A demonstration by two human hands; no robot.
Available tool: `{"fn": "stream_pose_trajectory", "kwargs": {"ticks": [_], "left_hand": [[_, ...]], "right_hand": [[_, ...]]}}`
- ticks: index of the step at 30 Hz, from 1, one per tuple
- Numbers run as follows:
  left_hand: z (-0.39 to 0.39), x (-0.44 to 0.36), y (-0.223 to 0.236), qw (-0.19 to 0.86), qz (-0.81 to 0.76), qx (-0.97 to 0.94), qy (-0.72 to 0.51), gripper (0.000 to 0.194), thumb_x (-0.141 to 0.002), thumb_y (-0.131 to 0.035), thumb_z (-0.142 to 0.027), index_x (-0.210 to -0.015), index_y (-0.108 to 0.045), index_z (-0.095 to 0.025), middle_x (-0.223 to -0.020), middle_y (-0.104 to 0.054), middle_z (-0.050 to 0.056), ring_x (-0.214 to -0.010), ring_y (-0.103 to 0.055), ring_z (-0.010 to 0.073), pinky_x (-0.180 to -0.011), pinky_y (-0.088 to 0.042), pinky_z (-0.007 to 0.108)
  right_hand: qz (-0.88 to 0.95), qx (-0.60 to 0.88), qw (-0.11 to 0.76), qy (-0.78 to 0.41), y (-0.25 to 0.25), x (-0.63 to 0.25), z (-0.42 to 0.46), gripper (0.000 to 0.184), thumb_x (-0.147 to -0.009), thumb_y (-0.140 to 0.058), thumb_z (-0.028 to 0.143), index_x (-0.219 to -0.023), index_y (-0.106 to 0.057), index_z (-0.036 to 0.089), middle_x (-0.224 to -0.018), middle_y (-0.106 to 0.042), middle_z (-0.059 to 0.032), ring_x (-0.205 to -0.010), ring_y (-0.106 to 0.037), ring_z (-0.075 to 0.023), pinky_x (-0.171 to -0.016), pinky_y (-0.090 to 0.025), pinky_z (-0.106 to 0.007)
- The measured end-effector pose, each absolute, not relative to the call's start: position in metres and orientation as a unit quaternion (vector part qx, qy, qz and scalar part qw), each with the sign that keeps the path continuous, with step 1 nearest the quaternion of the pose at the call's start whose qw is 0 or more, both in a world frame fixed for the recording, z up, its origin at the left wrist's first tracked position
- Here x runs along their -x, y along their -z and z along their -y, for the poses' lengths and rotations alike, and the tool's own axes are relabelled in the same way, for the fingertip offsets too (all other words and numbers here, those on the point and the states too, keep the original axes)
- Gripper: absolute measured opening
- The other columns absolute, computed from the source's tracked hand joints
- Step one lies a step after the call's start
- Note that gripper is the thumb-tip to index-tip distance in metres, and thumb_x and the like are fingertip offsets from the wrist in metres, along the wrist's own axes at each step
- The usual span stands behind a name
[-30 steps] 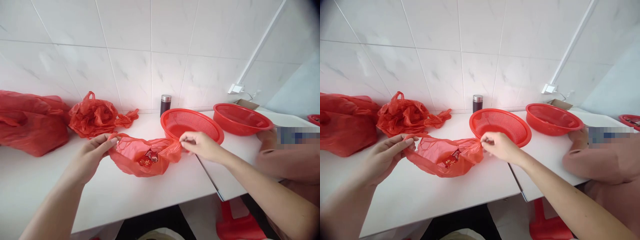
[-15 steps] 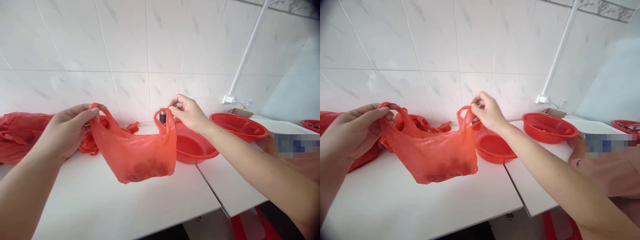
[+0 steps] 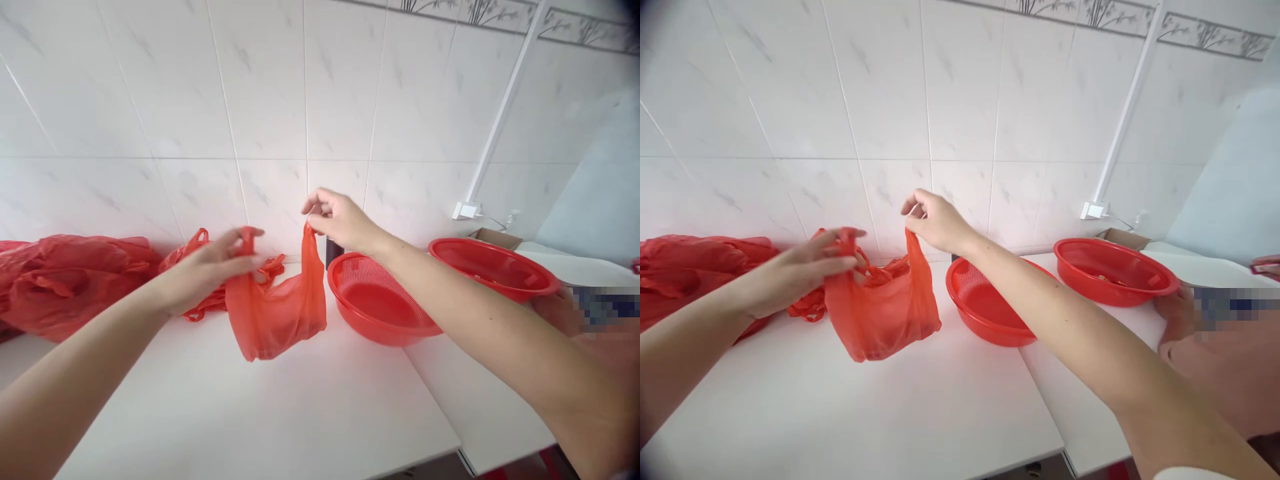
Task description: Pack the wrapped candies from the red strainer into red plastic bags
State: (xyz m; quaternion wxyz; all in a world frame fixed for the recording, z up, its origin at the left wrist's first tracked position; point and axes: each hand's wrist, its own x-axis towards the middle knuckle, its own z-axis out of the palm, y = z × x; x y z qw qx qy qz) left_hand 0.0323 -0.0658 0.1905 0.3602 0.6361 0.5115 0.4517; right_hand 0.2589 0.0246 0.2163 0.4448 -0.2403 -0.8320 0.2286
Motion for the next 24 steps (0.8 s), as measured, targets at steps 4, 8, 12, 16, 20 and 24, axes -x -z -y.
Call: {"fn": "stream_pose_trajectory", "kwargs": {"ticks": [4, 8, 12, 16, 20, 24], "left_hand": [[0.050, -0.048, -0.189, 0.446, -0.510, -0.674, -0.295, 0.048, -0.070, -0.075, -0.040, -0.115, -0.063, -0.027, -0.068, -0.063, 0.000, -0.061, -0.061, 0.0176, -0.058, -0.049, 0.028], [0.041, -0.057, -0.180, 0.452, -0.500, -0.658, -0.334, 0.026, -0.075, -0.069, -0.044, -0.087, -0.071, -0.021, -0.054, -0.041, -0.005, -0.045, -0.037, 0.0099, -0.044, -0.036, 0.024], [0.039, -0.049, -0.168, 0.473, -0.508, -0.611, -0.380, 0.037, -0.081, -0.057, -0.055, -0.082, -0.068, -0.020, -0.056, -0.038, -0.004, -0.046, -0.035, 0.0109, -0.047, -0.036, 0.026], [0.036, -0.038, -0.160, 0.518, -0.488, -0.595, -0.373, 0.038, -0.083, -0.055, -0.056, -0.079, -0.067, -0.020, -0.052, -0.034, -0.007, -0.045, -0.032, 0.0100, -0.052, -0.037, 0.026], [0.038, -0.034, -0.158, 0.538, -0.449, -0.601, -0.385, 0.035, -0.085, -0.055, -0.053, -0.077, -0.068, -0.021, -0.062, -0.057, 0.002, -0.056, -0.049, 0.0145, -0.060, -0.044, 0.029], [0.047, -0.036, -0.164, 0.504, -0.433, -0.663, -0.346, 0.027, -0.085, -0.057, -0.044, -0.078, -0.071, -0.022, -0.074, -0.066, 0.005, -0.069, -0.059, 0.0196, -0.070, -0.048, 0.032]], "right_hand": [[0.866, 0.186, 0.371, -0.279, -0.217, -0.226, -0.015, 0.013, -0.078, -0.054, 0.016, -0.090, -0.055, 0.020, -0.082, -0.058, 0.0011, -0.069, -0.056, -0.0109, -0.063, -0.048, -0.026], [0.863, 0.142, 0.352, -0.334, -0.210, -0.210, -0.005, 0.018, -0.083, -0.053, 0.023, -0.101, -0.055, 0.023, -0.096, -0.062, -0.0013, -0.078, -0.059, -0.0122, -0.061, -0.049, -0.024], [0.858, 0.182, 0.338, -0.342, -0.182, -0.220, -0.020, 0.028, -0.084, -0.055, 0.021, -0.112, -0.054, 0.024, -0.115, -0.060, -0.0051, -0.095, -0.061, -0.0146, -0.075, -0.052, -0.029], [0.843, 0.201, 0.301, -0.399, -0.153, -0.230, -0.031, 0.024, -0.081, -0.057, 0.015, -0.105, -0.056, 0.020, -0.093, -0.064, -0.0019, -0.087, -0.063, -0.0138, -0.082, -0.051, -0.032], [0.817, 0.181, 0.377, -0.398, -0.151, -0.239, -0.002, 0.015, -0.082, -0.059, 0.018, -0.096, -0.055, 0.022, -0.088, -0.060, 0.0010, -0.081, -0.061, -0.0117, -0.078, -0.050, -0.029], [0.839, 0.147, 0.380, -0.361, -0.153, -0.248, 0.032, 0.012, -0.084, -0.059, 0.020, -0.095, -0.058, 0.024, -0.095, -0.064, 0.0005, -0.094, -0.060, -0.0137, -0.091, -0.047, -0.033]]}}
